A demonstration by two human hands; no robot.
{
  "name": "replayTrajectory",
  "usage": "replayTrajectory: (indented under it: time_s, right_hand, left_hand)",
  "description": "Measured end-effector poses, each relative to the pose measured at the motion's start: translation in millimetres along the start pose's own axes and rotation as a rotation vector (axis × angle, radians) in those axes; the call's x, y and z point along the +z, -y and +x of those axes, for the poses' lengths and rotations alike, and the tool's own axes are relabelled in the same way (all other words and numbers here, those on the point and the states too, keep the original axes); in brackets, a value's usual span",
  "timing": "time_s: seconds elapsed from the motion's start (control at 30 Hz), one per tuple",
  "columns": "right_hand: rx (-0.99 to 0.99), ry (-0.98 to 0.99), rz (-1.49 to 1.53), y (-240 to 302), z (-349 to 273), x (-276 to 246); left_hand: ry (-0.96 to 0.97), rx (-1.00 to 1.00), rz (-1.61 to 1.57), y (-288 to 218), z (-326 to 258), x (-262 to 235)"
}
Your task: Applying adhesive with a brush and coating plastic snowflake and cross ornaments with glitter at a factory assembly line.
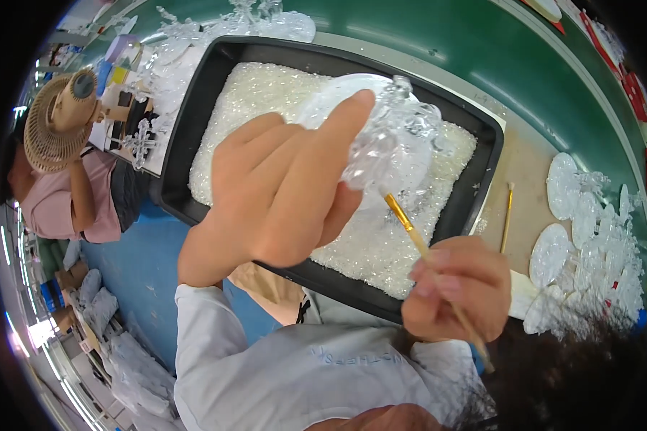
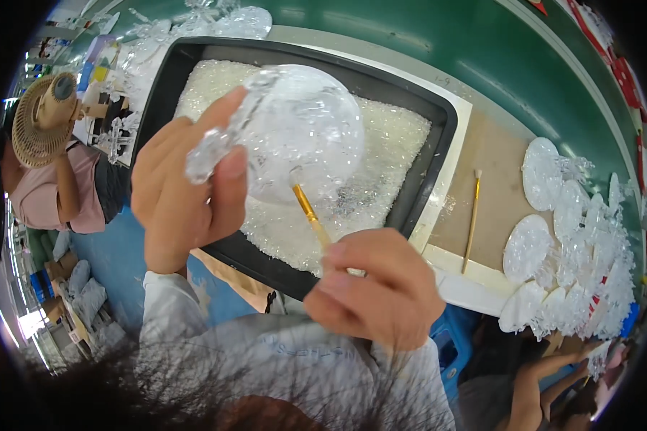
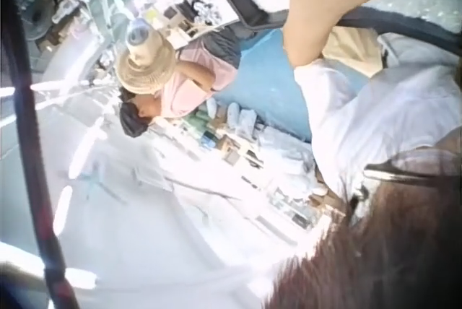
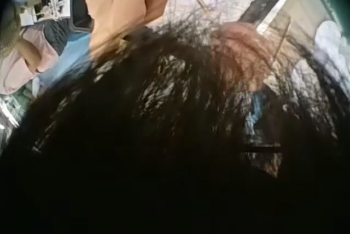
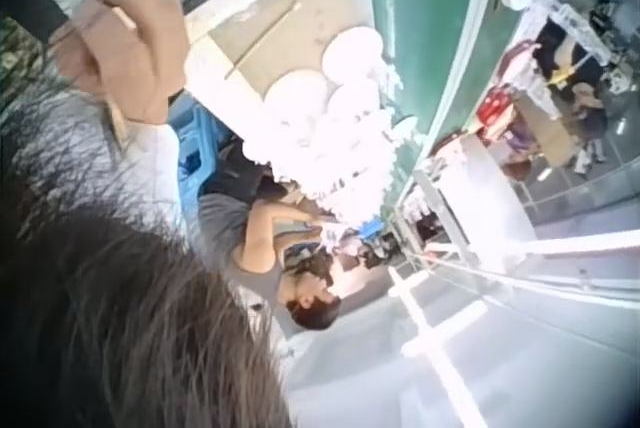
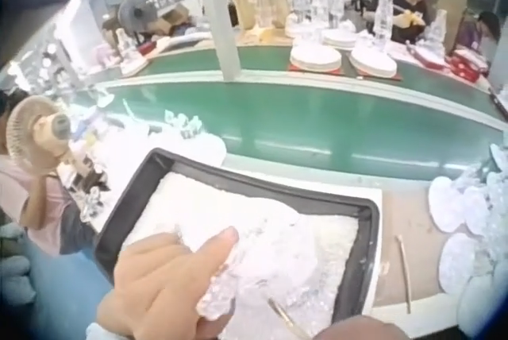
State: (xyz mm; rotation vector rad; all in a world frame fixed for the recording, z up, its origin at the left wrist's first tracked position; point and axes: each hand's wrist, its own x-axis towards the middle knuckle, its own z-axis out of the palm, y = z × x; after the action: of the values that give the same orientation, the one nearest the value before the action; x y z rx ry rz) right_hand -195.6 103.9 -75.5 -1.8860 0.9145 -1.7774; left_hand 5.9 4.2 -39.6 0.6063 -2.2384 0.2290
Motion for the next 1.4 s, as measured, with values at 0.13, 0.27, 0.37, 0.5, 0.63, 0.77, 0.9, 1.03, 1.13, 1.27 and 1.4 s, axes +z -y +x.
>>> replayTrajectory:
  time_s: [0.13, 0.27, 0.37, 0.5, 0.63, 0.77, 0.9, 1.03, 1.13, 1.27, 1.4]
  right_hand:
    - [0.011, 0.096, -0.154, 8.1, 0.2, -1.8]
    - [-0.008, 0.032, -0.145, 5.4, -3.1, 8.3]
    - [-0.019, 0.013, -0.135, 4.8, -2.5, 7.6]
    - [-0.055, 0.059, -0.030, 1.7, 0.6, 11.7]
    - [-0.016, -0.048, -0.133, 6.6, 0.7, 12.9]
    - [-0.076, -0.002, -0.059, 4.2, 2.3, 14.6]
    - [-0.068, 0.043, -0.044, 4.6, 4.5, 15.9]
    - [-0.134, -0.018, -0.017, 4.1, 1.3, 17.6]
    - [-0.126, -0.093, -0.087, 1.8, 3.3, 18.4]
    - [-0.137, 0.065, -0.073, 1.1, 7.3, 10.4]
    - [-0.080, 0.002, -0.038, 5.5, 6.7, 12.8]
  left_hand:
    - [0.137, -0.099, 0.002, -18.0, 3.2, -14.7]
    - [0.130, -0.050, 0.045, -21.9, 2.6, -20.6]
    - [0.113, 0.007, 0.034, -14.5, -5.8, -16.7]
    - [0.051, 0.086, 0.090, -15.6, -6.1, -14.3]
    - [0.089, -0.056, 0.063, -27.9, -4.2, -14.2]
    - [0.039, -0.060, 0.104, -23.8, -1.8, -11.9]
    - [-0.016, 0.034, 0.040, -19.0, -3.1, -11.7]
    - [0.067, 0.028, 0.016, -19.4, -3.4, -18.6]
    - [-0.017, 0.052, 0.021, -20.6, -6.6, -14.1]
    - [-0.054, 0.067, 0.028, -21.5, -7.0, -12.5]
    - [-0.020, 0.060, 0.021, -21.2, -6.0, -15.7]
